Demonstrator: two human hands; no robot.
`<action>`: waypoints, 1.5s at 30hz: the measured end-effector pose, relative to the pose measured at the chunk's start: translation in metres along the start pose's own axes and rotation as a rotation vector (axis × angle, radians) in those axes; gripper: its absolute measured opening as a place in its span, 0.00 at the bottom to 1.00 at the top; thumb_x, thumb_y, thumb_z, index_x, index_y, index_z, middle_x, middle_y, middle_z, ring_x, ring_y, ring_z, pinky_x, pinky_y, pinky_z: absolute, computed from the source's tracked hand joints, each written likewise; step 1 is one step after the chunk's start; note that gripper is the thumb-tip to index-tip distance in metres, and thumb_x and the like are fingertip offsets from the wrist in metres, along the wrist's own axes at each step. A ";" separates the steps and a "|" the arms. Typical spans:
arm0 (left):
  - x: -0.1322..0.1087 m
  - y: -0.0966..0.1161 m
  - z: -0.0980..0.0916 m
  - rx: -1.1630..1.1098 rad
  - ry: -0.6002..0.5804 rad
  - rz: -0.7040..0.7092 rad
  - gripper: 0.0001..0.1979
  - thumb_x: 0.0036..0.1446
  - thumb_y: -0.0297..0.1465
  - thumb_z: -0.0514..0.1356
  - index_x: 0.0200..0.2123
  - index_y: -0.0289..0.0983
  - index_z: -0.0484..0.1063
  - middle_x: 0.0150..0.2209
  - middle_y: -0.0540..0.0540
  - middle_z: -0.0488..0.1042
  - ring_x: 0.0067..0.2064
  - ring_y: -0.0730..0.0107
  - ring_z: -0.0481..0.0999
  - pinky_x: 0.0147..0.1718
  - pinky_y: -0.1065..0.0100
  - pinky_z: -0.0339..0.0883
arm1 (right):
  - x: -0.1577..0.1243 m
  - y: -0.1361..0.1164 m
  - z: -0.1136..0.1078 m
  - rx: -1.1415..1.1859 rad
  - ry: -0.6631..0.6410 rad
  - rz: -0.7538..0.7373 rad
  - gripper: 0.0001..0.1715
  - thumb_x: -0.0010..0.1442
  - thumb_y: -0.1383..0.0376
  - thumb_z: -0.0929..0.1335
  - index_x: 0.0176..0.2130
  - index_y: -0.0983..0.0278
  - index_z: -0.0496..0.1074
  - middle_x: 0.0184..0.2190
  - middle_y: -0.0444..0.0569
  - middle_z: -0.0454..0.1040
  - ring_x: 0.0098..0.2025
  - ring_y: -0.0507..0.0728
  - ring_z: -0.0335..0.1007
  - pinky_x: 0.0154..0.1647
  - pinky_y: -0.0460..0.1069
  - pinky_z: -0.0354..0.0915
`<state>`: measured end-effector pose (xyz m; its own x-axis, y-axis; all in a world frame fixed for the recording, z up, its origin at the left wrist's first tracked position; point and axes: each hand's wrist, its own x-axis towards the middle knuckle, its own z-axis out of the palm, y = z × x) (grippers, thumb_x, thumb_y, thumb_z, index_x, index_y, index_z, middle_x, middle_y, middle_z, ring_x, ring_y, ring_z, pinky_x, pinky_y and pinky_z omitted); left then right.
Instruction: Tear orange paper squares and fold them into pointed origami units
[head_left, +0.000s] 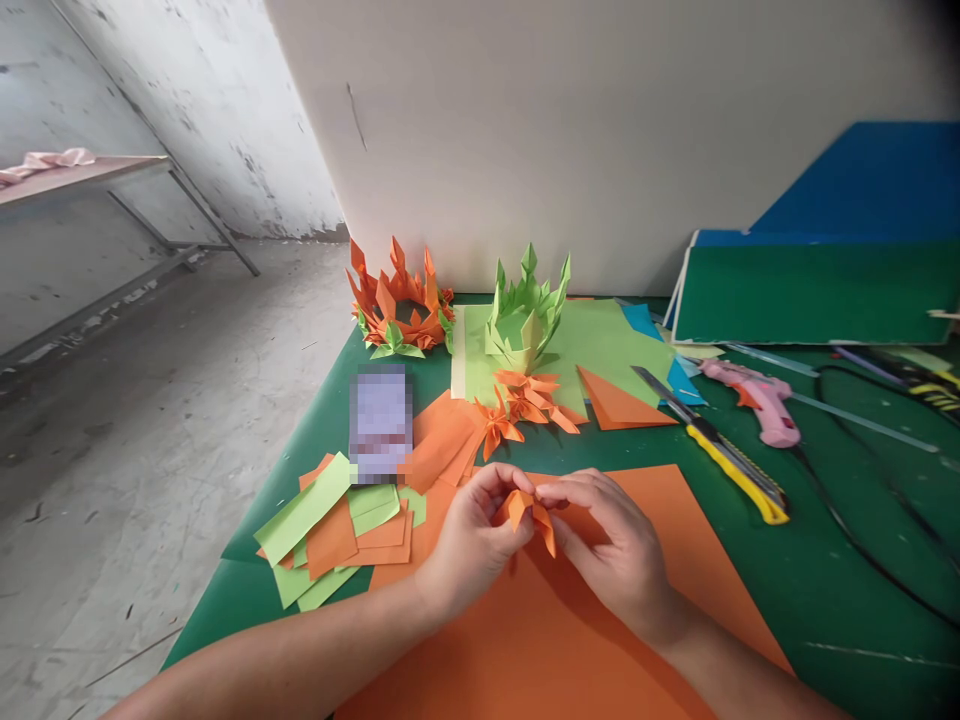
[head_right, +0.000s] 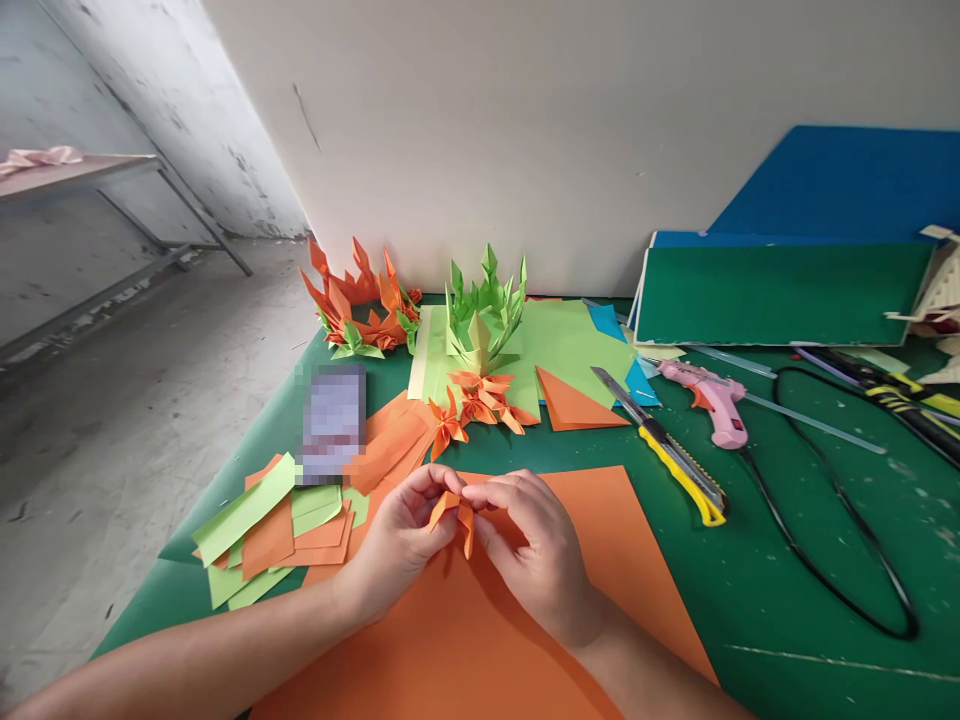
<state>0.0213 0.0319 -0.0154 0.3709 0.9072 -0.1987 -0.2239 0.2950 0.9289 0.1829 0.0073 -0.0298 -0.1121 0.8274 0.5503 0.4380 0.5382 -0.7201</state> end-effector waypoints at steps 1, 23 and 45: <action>0.000 0.000 0.000 -0.008 0.008 0.006 0.08 0.52 0.23 0.64 0.34 0.37 0.68 0.35 0.50 0.72 0.38 0.73 0.72 0.33 0.75 0.68 | 0.000 0.000 0.000 -0.003 0.002 0.000 0.18 0.61 0.76 0.67 0.47 0.57 0.70 0.37 0.46 0.76 0.39 0.55 0.71 0.41 0.51 0.67; 0.000 -0.001 0.000 -0.096 -0.005 0.004 0.07 0.55 0.32 0.68 0.37 0.39 0.77 0.39 0.46 0.80 0.40 0.71 0.77 0.38 0.73 0.70 | 0.001 0.003 -0.006 0.135 0.021 0.165 0.09 0.61 0.70 0.70 0.41 0.57 0.74 0.36 0.47 0.75 0.41 0.56 0.71 0.42 0.52 0.69; -0.001 -0.006 0.000 0.033 -0.076 0.082 0.06 0.58 0.33 0.65 0.38 0.38 0.75 0.38 0.46 0.77 0.41 0.68 0.77 0.43 0.68 0.71 | 0.000 0.000 -0.005 0.261 -0.035 0.344 0.09 0.67 0.62 0.64 0.33 0.60 0.66 0.30 0.45 0.67 0.33 0.54 0.65 0.35 0.48 0.64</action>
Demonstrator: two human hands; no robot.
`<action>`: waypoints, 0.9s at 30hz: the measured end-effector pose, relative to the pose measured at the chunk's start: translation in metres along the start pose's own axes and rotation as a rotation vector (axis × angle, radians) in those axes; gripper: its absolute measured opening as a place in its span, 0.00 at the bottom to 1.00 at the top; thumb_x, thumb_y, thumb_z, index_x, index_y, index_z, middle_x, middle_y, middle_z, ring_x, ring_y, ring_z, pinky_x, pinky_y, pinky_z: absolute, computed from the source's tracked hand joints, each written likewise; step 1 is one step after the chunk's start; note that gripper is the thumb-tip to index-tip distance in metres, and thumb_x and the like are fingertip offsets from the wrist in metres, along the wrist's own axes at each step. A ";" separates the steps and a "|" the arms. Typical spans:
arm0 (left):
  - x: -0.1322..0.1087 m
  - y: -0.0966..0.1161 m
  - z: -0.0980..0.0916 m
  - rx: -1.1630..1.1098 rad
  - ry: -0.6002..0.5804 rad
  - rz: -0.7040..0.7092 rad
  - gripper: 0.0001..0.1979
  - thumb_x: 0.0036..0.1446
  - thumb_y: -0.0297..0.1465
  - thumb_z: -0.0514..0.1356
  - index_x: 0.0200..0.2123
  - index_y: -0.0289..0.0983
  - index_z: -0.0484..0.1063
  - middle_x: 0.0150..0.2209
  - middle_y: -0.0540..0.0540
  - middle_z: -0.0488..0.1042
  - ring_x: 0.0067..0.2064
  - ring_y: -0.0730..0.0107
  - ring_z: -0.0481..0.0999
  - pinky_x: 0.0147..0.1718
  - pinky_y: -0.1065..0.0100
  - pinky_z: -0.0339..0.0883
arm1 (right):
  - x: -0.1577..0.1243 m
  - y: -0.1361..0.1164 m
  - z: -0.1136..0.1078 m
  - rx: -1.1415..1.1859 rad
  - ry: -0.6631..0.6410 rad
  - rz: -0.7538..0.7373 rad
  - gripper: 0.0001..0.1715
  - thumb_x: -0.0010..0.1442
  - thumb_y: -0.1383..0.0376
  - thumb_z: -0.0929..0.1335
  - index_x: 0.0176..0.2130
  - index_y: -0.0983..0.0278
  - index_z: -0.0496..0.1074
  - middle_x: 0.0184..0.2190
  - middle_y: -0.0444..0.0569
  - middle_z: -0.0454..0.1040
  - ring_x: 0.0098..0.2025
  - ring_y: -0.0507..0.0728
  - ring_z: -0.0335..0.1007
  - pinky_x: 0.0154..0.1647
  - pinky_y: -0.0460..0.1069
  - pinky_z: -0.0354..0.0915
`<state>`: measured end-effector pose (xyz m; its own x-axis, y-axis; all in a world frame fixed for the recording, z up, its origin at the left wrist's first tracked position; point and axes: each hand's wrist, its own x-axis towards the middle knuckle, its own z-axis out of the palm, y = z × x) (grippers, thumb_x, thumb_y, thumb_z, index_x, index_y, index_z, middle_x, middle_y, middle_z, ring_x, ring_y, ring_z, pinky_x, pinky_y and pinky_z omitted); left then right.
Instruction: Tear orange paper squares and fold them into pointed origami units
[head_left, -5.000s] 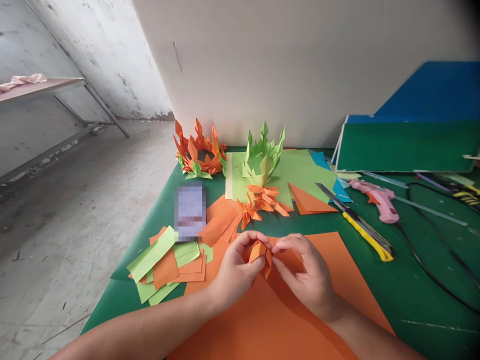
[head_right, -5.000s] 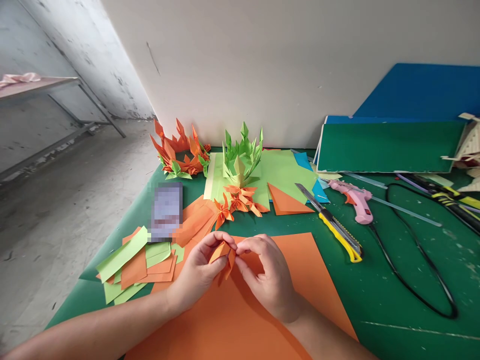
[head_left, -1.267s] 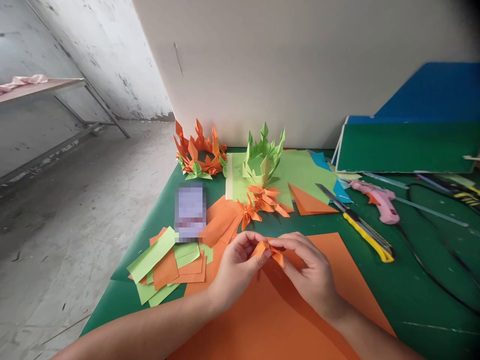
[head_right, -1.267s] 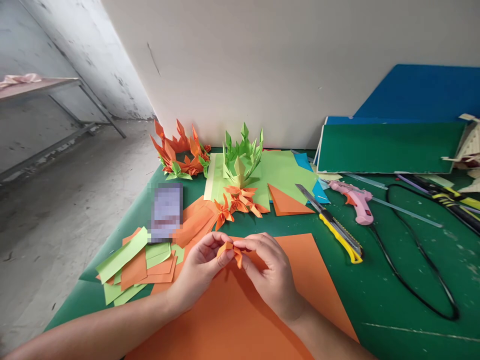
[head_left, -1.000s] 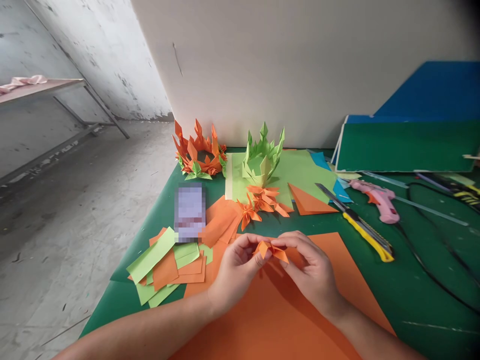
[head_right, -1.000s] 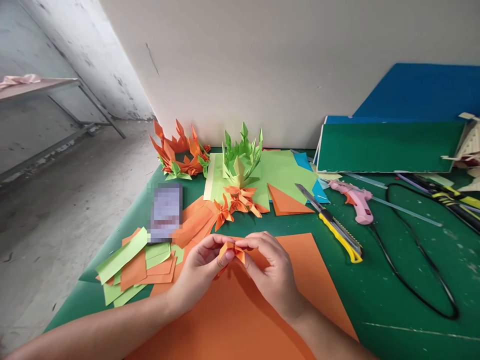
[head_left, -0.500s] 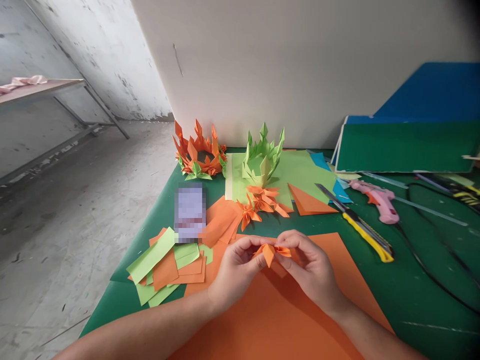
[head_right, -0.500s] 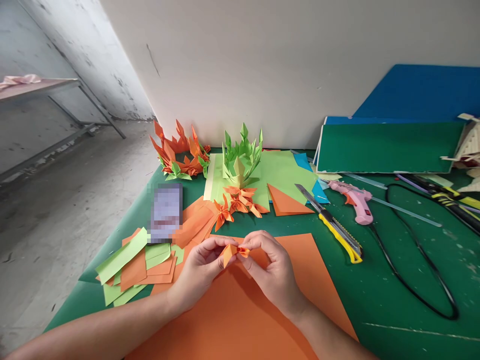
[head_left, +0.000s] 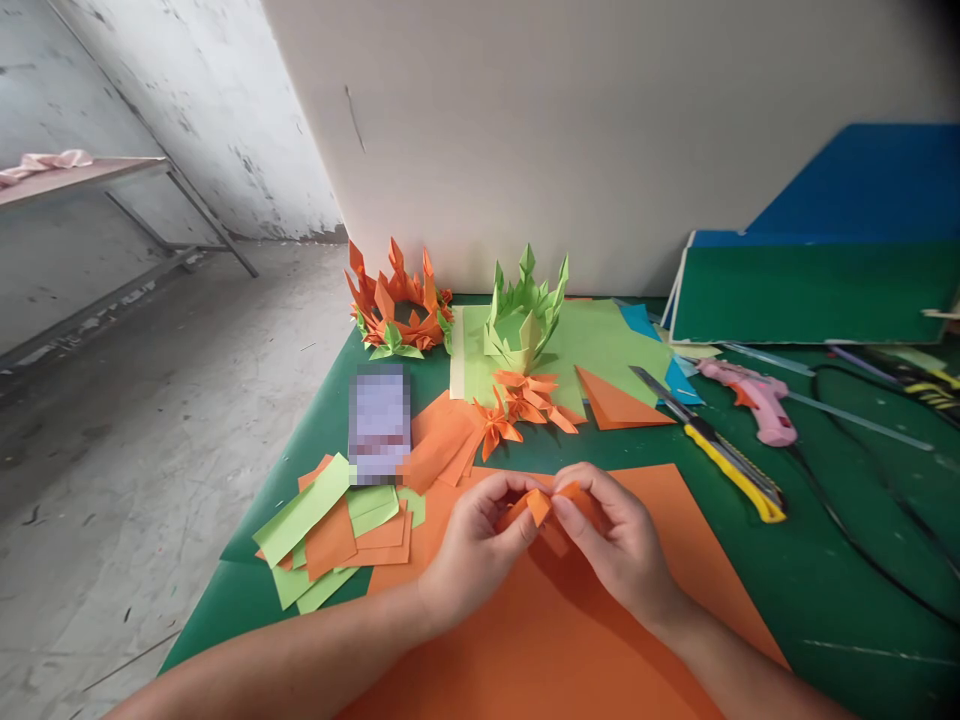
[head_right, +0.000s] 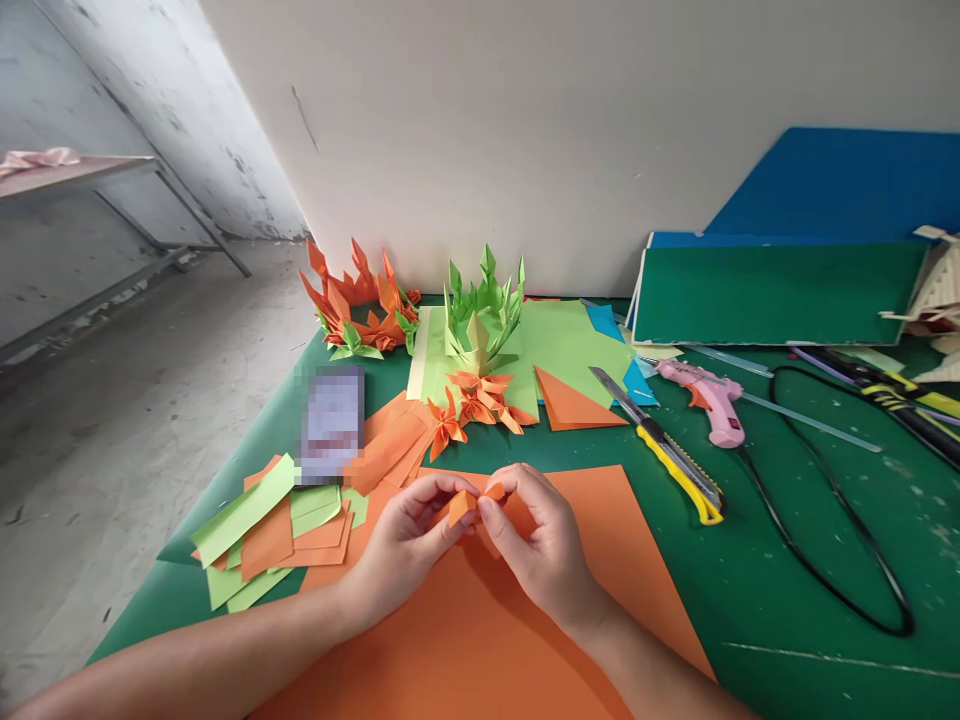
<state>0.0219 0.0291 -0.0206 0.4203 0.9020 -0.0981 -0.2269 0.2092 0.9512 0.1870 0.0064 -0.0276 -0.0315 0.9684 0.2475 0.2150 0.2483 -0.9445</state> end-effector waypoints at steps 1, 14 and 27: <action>0.000 0.000 0.000 0.002 -0.004 -0.006 0.07 0.58 0.34 0.64 0.38 0.37 0.75 0.37 0.46 0.77 0.40 0.68 0.77 0.43 0.67 0.71 | -0.001 0.000 0.001 -0.001 -0.006 0.010 0.10 0.67 0.62 0.63 0.33 0.60 0.65 0.29 0.44 0.66 0.32 0.54 0.64 0.34 0.48 0.63; -0.002 0.009 0.005 -0.090 -0.046 -0.078 0.11 0.58 0.34 0.65 0.42 0.37 0.74 0.42 0.43 0.76 0.37 0.69 0.77 0.41 0.66 0.72 | -0.005 -0.001 0.006 0.066 -0.065 0.136 0.13 0.70 0.57 0.60 0.34 0.59 0.61 0.25 0.40 0.61 0.25 0.51 0.60 0.26 0.46 0.60; 0.001 0.010 0.003 -0.094 0.074 -0.112 0.12 0.53 0.35 0.68 0.37 0.37 0.70 0.38 0.49 0.69 0.33 0.75 0.72 0.35 0.71 0.70 | 0.000 -0.003 0.006 0.028 -0.046 0.089 0.08 0.67 0.61 0.64 0.35 0.60 0.66 0.27 0.43 0.69 0.27 0.52 0.66 0.28 0.46 0.65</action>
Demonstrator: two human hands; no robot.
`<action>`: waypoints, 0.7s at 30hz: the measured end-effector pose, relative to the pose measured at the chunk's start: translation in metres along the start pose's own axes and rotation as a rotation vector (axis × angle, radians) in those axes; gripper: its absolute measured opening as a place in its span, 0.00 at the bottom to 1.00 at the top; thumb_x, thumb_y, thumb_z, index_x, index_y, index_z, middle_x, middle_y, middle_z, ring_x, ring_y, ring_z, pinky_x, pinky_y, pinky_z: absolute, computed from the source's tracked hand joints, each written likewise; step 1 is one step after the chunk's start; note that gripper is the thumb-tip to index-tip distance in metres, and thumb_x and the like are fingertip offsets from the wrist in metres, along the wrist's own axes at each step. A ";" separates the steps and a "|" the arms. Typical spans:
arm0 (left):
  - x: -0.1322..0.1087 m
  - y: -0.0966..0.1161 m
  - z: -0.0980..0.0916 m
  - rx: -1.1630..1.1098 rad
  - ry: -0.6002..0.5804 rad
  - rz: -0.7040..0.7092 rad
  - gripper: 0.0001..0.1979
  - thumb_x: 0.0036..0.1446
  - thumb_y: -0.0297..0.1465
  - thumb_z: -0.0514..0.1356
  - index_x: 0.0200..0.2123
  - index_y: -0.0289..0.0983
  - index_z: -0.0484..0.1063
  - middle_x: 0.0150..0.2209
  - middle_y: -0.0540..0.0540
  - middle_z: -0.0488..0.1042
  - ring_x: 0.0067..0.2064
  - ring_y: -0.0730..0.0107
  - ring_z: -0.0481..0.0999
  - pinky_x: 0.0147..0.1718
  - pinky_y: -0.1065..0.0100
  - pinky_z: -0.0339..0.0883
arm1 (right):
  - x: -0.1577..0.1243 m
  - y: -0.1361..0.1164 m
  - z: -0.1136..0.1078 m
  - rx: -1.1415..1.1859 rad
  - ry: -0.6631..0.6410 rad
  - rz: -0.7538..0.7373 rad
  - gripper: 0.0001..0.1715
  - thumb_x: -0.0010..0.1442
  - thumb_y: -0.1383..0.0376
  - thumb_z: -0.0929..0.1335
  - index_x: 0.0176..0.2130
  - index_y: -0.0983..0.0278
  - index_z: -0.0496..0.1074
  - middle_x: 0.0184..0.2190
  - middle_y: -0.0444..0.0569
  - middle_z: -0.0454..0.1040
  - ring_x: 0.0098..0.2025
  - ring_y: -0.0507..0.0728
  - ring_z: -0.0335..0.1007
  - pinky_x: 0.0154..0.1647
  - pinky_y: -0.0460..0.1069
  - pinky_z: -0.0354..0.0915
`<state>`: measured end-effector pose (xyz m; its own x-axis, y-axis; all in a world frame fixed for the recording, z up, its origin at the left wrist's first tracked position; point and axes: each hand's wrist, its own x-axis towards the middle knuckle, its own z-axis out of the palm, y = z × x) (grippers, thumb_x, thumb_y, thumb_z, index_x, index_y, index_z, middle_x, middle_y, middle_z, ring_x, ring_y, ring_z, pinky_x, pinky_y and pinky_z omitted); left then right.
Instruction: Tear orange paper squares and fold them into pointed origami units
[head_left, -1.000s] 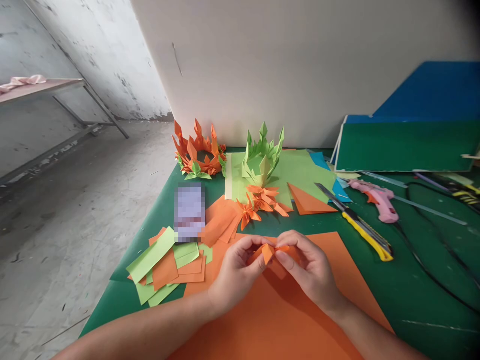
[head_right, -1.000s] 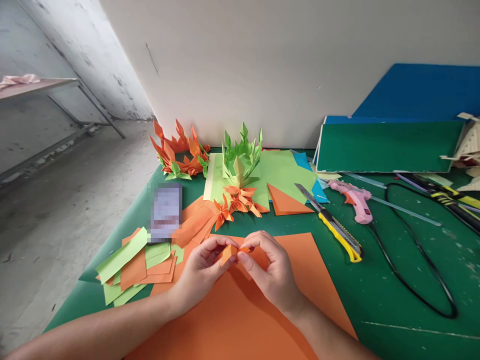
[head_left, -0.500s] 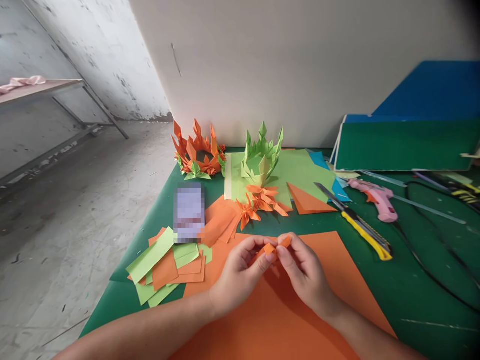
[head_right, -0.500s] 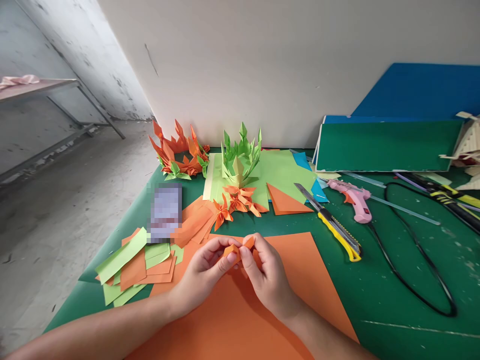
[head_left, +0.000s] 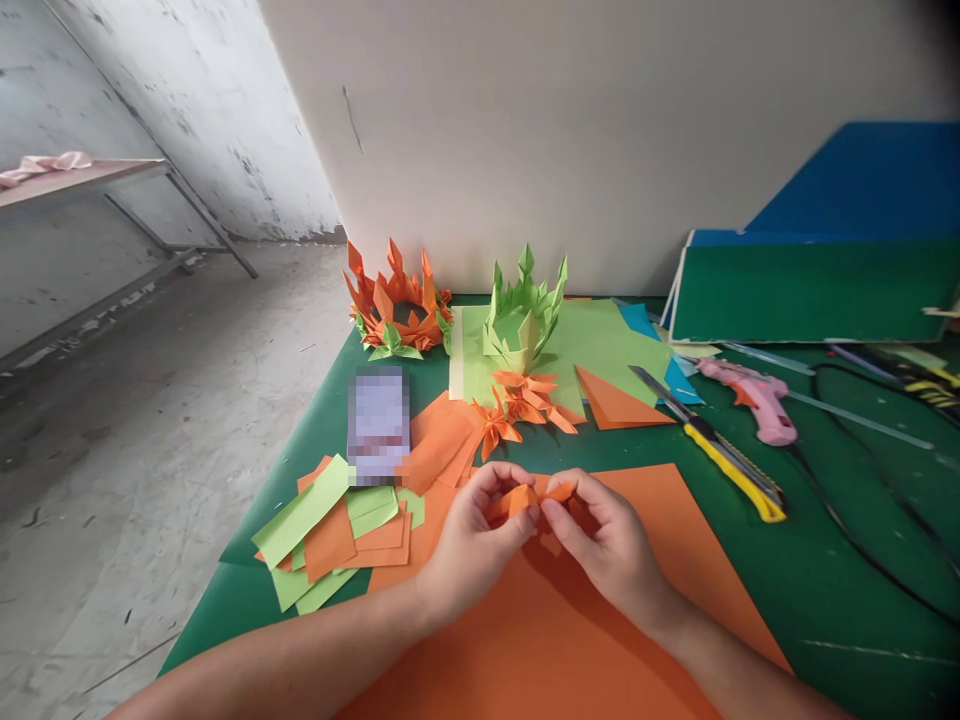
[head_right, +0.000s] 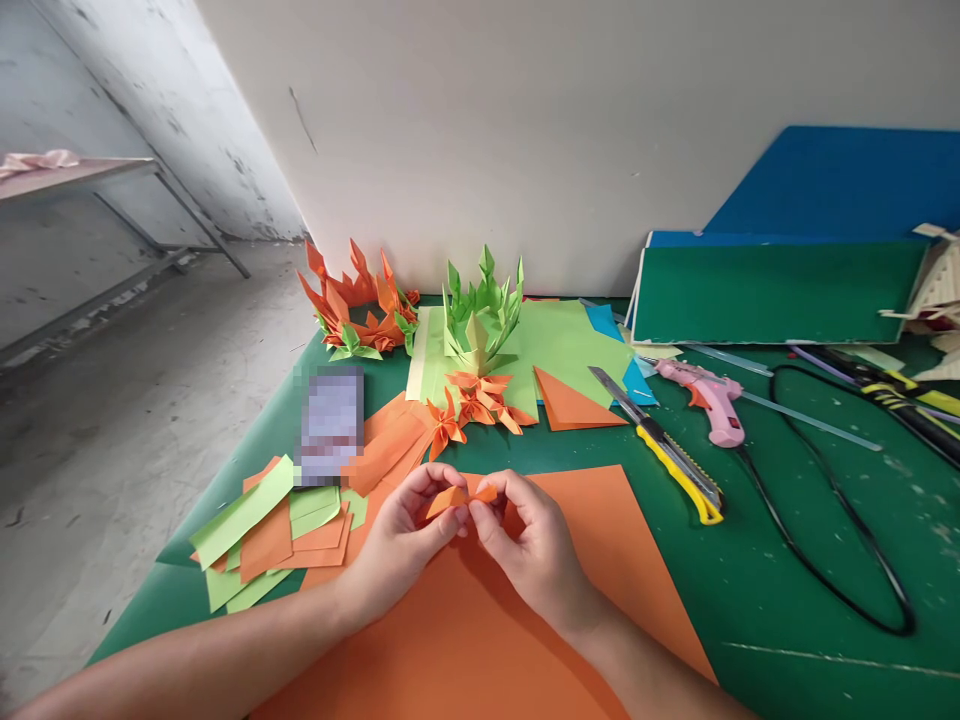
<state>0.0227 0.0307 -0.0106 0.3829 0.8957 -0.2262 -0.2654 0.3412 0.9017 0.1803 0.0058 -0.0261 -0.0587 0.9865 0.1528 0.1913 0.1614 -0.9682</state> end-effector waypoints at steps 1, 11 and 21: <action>0.000 0.000 0.000 0.016 -0.001 0.003 0.12 0.52 0.35 0.68 0.36 0.37 0.70 0.38 0.49 0.68 0.34 0.75 0.72 0.35 0.71 0.70 | 0.000 0.000 0.000 -0.001 -0.007 0.000 0.08 0.66 0.61 0.64 0.34 0.60 0.66 0.27 0.43 0.68 0.27 0.52 0.66 0.28 0.46 0.65; 0.002 0.001 -0.001 0.029 0.066 -0.045 0.15 0.52 0.34 0.69 0.36 0.39 0.66 0.36 0.51 0.69 0.32 0.77 0.72 0.33 0.73 0.69 | -0.001 0.007 -0.001 0.144 -0.097 0.117 0.09 0.68 0.60 0.62 0.35 0.60 0.63 0.26 0.41 0.65 0.26 0.51 0.64 0.28 0.46 0.64; 0.004 0.002 -0.004 0.180 0.015 0.091 0.09 0.53 0.31 0.66 0.34 0.38 0.68 0.36 0.51 0.69 0.36 0.73 0.73 0.33 0.74 0.70 | -0.001 0.001 -0.002 -0.069 -0.047 -0.184 0.14 0.65 0.71 0.64 0.48 0.55 0.69 0.41 0.46 0.69 0.42 0.53 0.67 0.42 0.47 0.68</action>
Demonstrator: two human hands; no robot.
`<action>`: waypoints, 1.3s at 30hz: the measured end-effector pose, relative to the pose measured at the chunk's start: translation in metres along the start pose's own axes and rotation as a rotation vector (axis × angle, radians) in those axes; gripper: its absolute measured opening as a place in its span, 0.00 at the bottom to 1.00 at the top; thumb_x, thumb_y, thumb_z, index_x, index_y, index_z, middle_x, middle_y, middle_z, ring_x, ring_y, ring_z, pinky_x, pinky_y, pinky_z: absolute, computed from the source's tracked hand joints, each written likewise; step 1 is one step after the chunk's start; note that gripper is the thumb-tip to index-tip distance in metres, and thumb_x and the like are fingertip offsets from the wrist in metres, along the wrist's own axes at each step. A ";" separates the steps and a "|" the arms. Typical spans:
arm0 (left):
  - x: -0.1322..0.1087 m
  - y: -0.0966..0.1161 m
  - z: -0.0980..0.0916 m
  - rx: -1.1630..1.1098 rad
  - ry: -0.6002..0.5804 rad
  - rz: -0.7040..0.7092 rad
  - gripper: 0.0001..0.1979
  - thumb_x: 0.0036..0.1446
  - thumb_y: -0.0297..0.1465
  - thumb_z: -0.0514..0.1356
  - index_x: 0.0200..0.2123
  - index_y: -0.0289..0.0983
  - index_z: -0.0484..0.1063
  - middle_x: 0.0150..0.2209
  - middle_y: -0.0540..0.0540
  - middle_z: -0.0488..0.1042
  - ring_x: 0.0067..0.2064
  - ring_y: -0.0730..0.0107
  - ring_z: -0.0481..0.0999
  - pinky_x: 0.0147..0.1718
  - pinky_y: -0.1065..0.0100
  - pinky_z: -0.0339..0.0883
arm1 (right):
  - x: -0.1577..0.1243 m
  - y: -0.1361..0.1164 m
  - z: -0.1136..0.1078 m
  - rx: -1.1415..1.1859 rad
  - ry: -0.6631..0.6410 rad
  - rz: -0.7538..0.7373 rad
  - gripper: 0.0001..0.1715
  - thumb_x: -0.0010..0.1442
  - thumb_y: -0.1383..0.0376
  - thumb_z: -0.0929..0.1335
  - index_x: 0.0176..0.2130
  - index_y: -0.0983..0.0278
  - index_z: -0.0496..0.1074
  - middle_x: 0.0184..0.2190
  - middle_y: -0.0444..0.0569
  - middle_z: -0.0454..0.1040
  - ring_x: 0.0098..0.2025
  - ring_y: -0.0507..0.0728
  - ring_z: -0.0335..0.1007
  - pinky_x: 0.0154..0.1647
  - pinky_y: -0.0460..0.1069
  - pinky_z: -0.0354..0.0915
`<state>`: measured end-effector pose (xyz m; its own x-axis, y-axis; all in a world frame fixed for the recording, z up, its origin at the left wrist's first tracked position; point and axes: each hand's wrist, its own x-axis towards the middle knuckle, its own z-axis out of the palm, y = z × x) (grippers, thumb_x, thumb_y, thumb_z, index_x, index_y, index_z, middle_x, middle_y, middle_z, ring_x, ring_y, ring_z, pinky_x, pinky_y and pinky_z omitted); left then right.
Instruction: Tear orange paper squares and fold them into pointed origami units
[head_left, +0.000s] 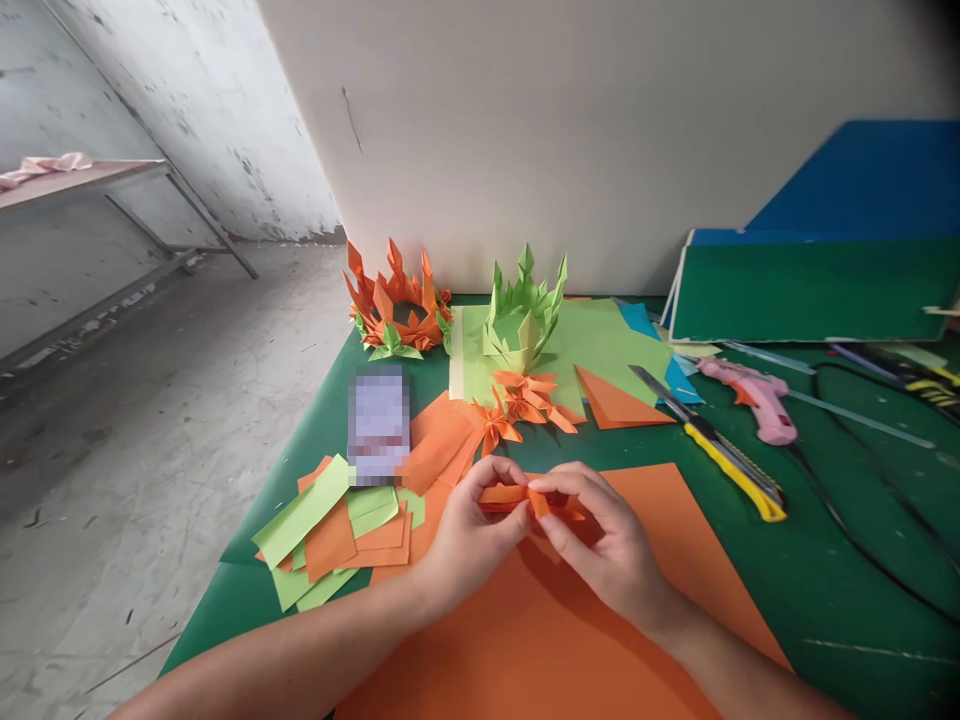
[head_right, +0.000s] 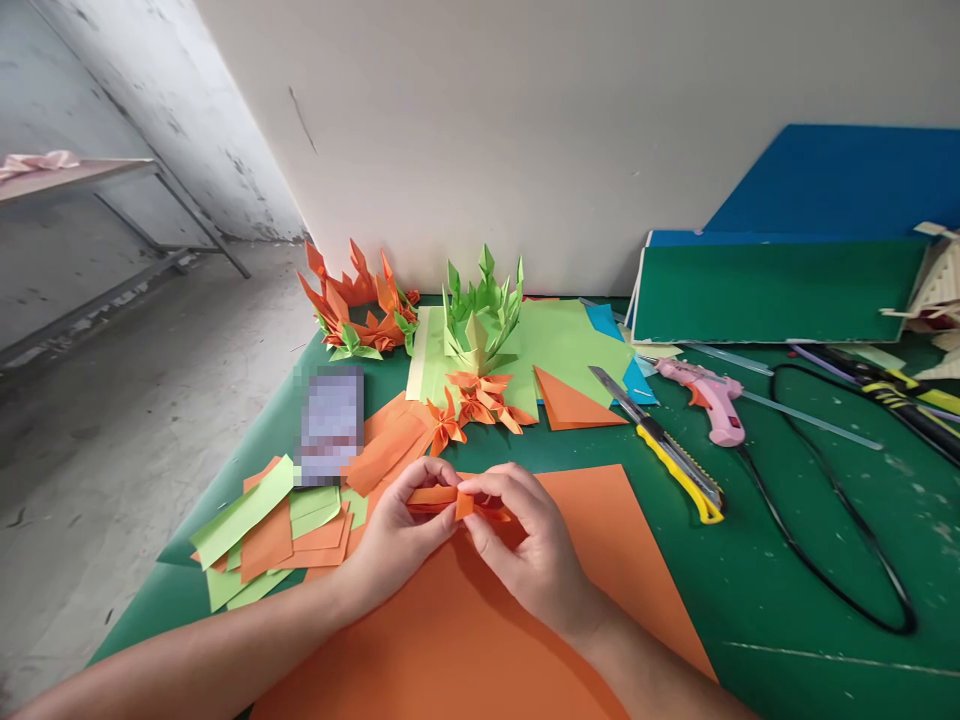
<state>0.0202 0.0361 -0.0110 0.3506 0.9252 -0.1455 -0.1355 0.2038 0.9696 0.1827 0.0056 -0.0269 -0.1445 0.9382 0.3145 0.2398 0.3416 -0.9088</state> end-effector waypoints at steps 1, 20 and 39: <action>0.000 0.000 0.000 -0.001 -0.003 -0.011 0.09 0.53 0.32 0.66 0.34 0.38 0.68 0.36 0.51 0.69 0.35 0.74 0.73 0.32 0.74 0.70 | 0.000 0.000 0.000 0.006 0.008 0.006 0.13 0.65 0.70 0.64 0.47 0.55 0.69 0.40 0.45 0.68 0.41 0.53 0.67 0.40 0.46 0.68; 0.003 0.003 -0.003 -0.143 -0.057 -0.184 0.20 0.53 0.35 0.68 0.44 0.41 0.61 0.22 0.57 0.71 0.22 0.80 0.69 0.22 0.79 0.58 | -0.002 0.004 -0.006 0.245 -0.025 0.162 0.06 0.67 0.63 0.62 0.38 0.58 0.68 0.35 0.45 0.67 0.35 0.54 0.67 0.35 0.48 0.65; 0.007 -0.009 -0.002 -0.249 -0.071 0.015 0.14 0.57 0.30 0.66 0.42 0.39 0.64 0.36 0.49 0.75 0.36 0.74 0.74 0.37 0.71 0.69 | 0.000 0.002 -0.004 0.140 0.008 0.174 0.14 0.66 0.62 0.66 0.28 0.61 0.67 0.26 0.42 0.69 0.31 0.52 0.66 0.35 0.47 0.62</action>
<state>0.0219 0.0410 -0.0208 0.4097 0.9057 -0.1090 -0.3621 0.2711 0.8918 0.1870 0.0063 -0.0276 -0.1048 0.9829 0.1513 0.1251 0.1640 -0.9785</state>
